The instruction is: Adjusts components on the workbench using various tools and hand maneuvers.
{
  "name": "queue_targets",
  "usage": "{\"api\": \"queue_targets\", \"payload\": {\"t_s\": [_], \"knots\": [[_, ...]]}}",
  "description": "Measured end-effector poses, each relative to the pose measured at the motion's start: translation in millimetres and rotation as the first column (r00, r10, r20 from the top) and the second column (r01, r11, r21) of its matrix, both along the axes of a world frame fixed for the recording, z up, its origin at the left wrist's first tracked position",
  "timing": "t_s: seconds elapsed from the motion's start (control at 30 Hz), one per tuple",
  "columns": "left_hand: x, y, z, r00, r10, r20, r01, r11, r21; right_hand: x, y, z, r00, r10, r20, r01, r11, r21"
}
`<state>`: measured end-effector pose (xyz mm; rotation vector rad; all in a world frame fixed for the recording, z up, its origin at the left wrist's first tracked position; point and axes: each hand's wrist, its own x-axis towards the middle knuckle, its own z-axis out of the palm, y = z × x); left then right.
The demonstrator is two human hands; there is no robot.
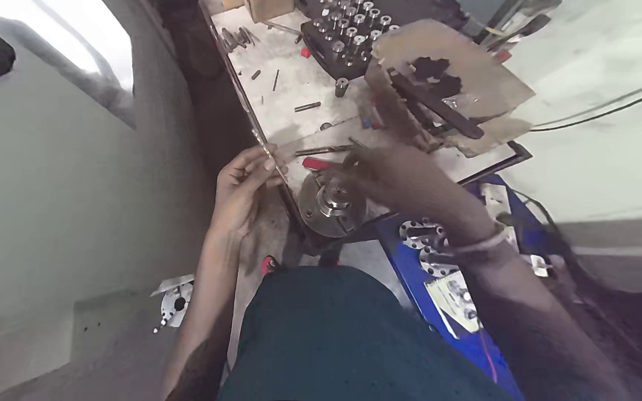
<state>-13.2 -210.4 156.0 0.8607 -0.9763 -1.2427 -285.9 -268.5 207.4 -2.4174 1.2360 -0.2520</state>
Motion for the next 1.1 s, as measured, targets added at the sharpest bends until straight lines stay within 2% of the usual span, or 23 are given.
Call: {"api": "queue_targets", "payload": {"t_s": [0.07,0.1,0.2,0.33,0.43,0.57,0.63,0.7,0.8,0.87,0.93,1.03,1.1], "knots": [[-2,-8,-2,0.989,0.000,0.150,0.001,1.000,-0.004,10,22,-4,0.995,-0.017,-0.098,0.011,0.998,-0.069],[-3,-14,-3,0.969,0.001,0.246,0.003,1.000,-0.016,15,29,-11,0.993,-0.022,-0.117,0.004,0.988,-0.153],[-9,-36,-5,0.885,0.001,0.465,0.019,0.999,-0.038,17,31,-26,0.998,0.043,-0.055,-0.061,0.926,-0.374],[-20,-72,-5,0.863,-0.015,0.505,0.016,1.000,0.002,15,25,-23,0.981,0.181,-0.064,-0.191,0.898,-0.396],[-25,-87,1,0.845,-0.051,0.532,0.048,0.999,0.020,8,20,-19,0.947,0.302,-0.111,-0.322,0.883,-0.343],[-24,-111,4,0.839,-0.103,0.534,0.149,0.988,-0.043,4,17,-11,0.918,0.393,-0.051,-0.395,0.893,-0.218],[-19,-126,3,0.819,-0.112,0.563,0.179,0.982,-0.065,9,19,-4,0.937,0.343,-0.064,-0.349,0.928,-0.131],[-11,-135,4,0.755,-0.111,0.647,0.225,0.970,-0.095,19,24,1,0.978,0.199,-0.066,-0.205,0.974,-0.098],[5,-150,4,0.668,-0.101,0.737,0.290,0.948,-0.133,38,33,-1,0.989,-0.103,-0.101,0.073,0.960,-0.269],[19,-174,-6,0.609,-0.086,0.788,0.317,0.938,-0.143,47,41,-6,0.955,-0.224,-0.197,0.159,0.941,-0.297],[34,-210,-16,0.550,-0.067,0.833,0.325,0.935,-0.139,46,47,-10,0.943,-0.204,-0.264,0.117,0.944,-0.310],[48,-251,-24,0.397,-0.070,0.915,0.337,0.938,-0.074,51,54,4,0.937,-0.120,-0.328,0.071,0.985,-0.155],[42,-260,-3,0.251,-0.218,0.943,0.340,0.932,0.125,58,57,12,0.942,-0.100,-0.319,0.077,0.994,-0.082]]}}
